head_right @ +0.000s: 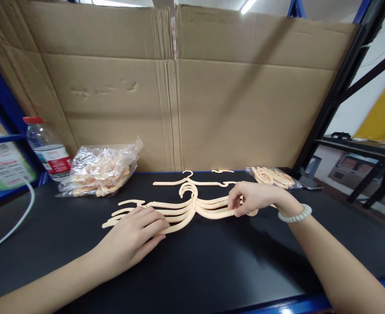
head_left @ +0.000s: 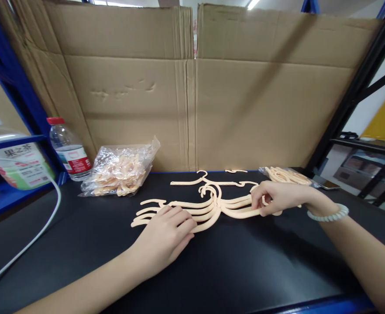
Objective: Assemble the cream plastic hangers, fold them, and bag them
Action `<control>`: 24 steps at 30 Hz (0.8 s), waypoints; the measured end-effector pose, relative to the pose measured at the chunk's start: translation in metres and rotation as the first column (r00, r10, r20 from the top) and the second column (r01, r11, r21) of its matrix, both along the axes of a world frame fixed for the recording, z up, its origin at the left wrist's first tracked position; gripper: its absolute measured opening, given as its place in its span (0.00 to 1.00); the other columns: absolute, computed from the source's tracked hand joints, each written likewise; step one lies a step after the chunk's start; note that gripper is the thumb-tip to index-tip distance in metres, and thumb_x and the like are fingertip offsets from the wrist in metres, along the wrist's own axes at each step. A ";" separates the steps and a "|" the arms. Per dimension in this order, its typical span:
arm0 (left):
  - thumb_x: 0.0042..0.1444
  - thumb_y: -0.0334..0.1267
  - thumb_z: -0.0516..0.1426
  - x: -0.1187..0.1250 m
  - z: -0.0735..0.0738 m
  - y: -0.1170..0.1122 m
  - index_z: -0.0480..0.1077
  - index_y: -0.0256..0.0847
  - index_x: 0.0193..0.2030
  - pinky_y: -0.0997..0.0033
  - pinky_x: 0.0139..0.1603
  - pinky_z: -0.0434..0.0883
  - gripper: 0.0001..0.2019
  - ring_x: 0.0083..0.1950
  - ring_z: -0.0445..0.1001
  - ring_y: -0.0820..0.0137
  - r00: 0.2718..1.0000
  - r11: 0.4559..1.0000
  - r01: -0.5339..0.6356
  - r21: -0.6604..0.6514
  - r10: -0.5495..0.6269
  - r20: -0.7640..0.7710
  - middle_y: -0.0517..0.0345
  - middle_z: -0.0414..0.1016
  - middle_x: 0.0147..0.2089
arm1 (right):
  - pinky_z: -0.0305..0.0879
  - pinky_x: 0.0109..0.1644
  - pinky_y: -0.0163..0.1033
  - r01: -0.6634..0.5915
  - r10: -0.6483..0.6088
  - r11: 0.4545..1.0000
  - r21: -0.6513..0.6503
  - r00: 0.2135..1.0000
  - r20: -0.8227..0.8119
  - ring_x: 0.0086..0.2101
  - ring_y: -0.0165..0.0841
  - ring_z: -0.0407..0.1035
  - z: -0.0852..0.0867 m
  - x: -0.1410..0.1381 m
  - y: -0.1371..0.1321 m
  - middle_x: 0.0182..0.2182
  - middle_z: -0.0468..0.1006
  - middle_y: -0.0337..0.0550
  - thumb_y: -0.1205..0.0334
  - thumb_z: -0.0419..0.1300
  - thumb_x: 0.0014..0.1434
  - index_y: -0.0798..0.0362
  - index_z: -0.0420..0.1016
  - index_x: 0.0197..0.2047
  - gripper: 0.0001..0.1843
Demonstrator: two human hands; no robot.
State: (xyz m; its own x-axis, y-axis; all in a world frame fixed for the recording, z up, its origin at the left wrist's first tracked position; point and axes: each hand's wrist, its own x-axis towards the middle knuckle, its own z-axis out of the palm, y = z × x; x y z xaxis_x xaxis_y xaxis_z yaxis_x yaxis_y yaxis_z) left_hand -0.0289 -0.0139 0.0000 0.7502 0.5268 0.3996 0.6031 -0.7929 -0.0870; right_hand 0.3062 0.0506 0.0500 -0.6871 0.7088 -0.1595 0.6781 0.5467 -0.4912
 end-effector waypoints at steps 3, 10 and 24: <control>0.63 0.30 0.50 0.001 -0.002 0.000 0.71 0.39 0.39 0.65 0.38 0.64 0.09 0.38 0.70 0.64 1.000 1.000 -0.012 0.002 0.012 0.009 0.53 0.73 0.37 | 0.65 0.33 0.33 -0.010 0.010 1.000 -0.001 0.999 0.044 0.28 0.31 0.70 -0.006 0.003 0.004 0.28 0.77 0.40 0.66 0.61 0.48 0.54 0.82 0.32 0.08; 0.64 0.30 0.48 0.001 0.000 0.001 0.72 0.40 0.42 0.67 0.35 0.66 0.12 0.37 0.71 0.64 0.999 0.999 -0.031 0.041 0.030 0.016 0.52 0.74 0.35 | 0.63 0.29 0.32 0.078 -0.081 0.996 0.042 0.993 0.085 0.26 0.31 0.69 -0.014 0.000 0.007 0.25 0.76 0.39 0.70 0.61 0.46 0.55 0.80 0.28 0.06; 0.61 0.25 0.48 -0.001 -0.003 0.001 0.71 0.38 0.47 0.61 0.43 0.67 0.14 0.43 0.73 0.59 0.996 0.968 -0.027 0.251 0.049 -0.080 0.48 0.76 0.42 | 0.62 0.28 0.32 0.298 -0.313 0.878 0.376 0.949 -0.020 0.25 0.31 0.70 -0.020 0.006 0.026 0.23 0.77 0.39 0.67 0.55 0.54 0.55 0.75 0.28 0.08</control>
